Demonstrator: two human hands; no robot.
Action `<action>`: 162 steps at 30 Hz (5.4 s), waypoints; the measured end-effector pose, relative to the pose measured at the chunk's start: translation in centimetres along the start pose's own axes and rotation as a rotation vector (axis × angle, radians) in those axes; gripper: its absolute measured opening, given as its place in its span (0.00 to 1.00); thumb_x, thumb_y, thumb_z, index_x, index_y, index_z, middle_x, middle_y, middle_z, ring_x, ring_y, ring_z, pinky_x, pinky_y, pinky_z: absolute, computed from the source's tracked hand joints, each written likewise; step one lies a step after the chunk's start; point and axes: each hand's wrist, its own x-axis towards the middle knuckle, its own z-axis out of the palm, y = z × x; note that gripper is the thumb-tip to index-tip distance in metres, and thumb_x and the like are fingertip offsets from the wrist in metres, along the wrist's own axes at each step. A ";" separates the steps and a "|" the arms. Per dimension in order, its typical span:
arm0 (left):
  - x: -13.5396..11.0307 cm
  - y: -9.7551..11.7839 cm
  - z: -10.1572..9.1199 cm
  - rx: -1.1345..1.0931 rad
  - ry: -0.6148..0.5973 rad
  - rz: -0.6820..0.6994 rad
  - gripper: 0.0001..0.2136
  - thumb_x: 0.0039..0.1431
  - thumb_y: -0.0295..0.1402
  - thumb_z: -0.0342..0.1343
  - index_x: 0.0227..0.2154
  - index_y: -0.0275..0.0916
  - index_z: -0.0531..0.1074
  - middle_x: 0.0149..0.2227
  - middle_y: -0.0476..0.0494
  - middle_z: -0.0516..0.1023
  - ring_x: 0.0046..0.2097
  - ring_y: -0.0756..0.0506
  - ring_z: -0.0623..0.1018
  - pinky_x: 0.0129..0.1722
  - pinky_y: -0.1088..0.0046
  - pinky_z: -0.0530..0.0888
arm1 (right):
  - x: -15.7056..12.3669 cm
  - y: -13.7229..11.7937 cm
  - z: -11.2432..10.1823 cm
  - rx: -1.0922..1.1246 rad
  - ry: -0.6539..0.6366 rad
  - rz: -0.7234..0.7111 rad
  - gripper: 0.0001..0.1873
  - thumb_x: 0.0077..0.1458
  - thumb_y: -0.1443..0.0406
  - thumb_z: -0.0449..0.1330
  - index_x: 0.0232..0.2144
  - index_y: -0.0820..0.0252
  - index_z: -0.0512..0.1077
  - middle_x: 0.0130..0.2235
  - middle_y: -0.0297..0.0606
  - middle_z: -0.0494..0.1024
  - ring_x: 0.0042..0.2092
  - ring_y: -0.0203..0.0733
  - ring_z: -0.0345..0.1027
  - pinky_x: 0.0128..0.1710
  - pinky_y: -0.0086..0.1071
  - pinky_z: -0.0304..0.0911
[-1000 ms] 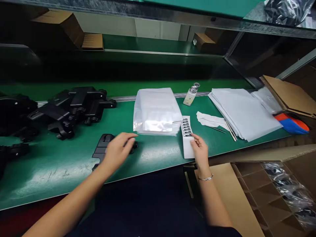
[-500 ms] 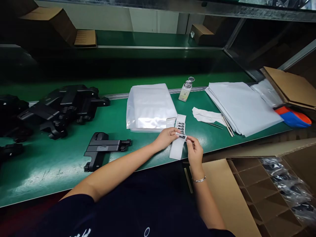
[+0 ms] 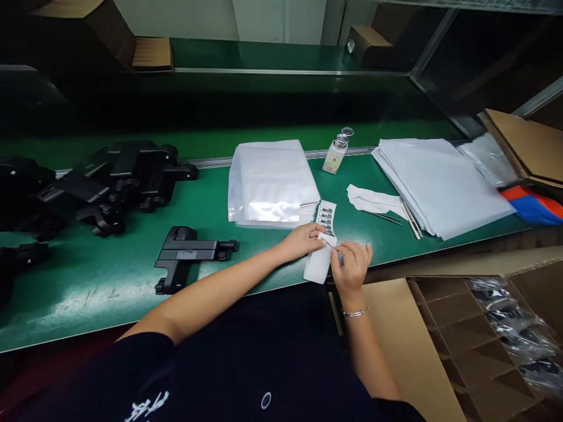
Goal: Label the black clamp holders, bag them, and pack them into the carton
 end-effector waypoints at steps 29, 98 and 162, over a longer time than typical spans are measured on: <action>-17.4 -6.9 -13.2 0.381 0.806 0.113 0.15 0.67 0.29 0.43 0.49 0.39 0.71 0.54 0.39 0.68 0.61 0.42 0.66 0.63 0.58 0.64 | 3.2 -17.4 11.4 0.552 -1.017 0.344 0.12 0.50 0.59 0.60 0.18 0.55 0.69 0.45 0.41 0.79 0.54 0.54 0.65 0.56 0.50 0.55; -13.0 -0.8 -20.1 1.088 0.557 0.311 0.15 0.67 0.33 0.45 0.45 0.39 0.77 0.42 0.43 0.80 0.45 0.44 0.78 0.42 0.71 0.73 | 2.0 -11.8 5.3 0.236 -0.532 -0.632 0.20 0.63 0.69 0.57 0.56 0.52 0.70 0.49 0.48 0.69 0.49 0.49 0.66 0.45 0.43 0.66; -19.1 -8.5 -15.9 1.305 0.056 0.140 0.32 0.67 0.50 0.46 0.68 0.41 0.52 0.69 0.34 0.55 0.69 0.35 0.58 0.66 0.50 0.52 | 4.8 -12.7 2.5 0.732 -0.564 0.519 0.19 0.60 0.54 0.60 0.49 0.53 0.78 0.52 0.41 0.79 0.54 0.49 0.73 0.55 0.45 0.68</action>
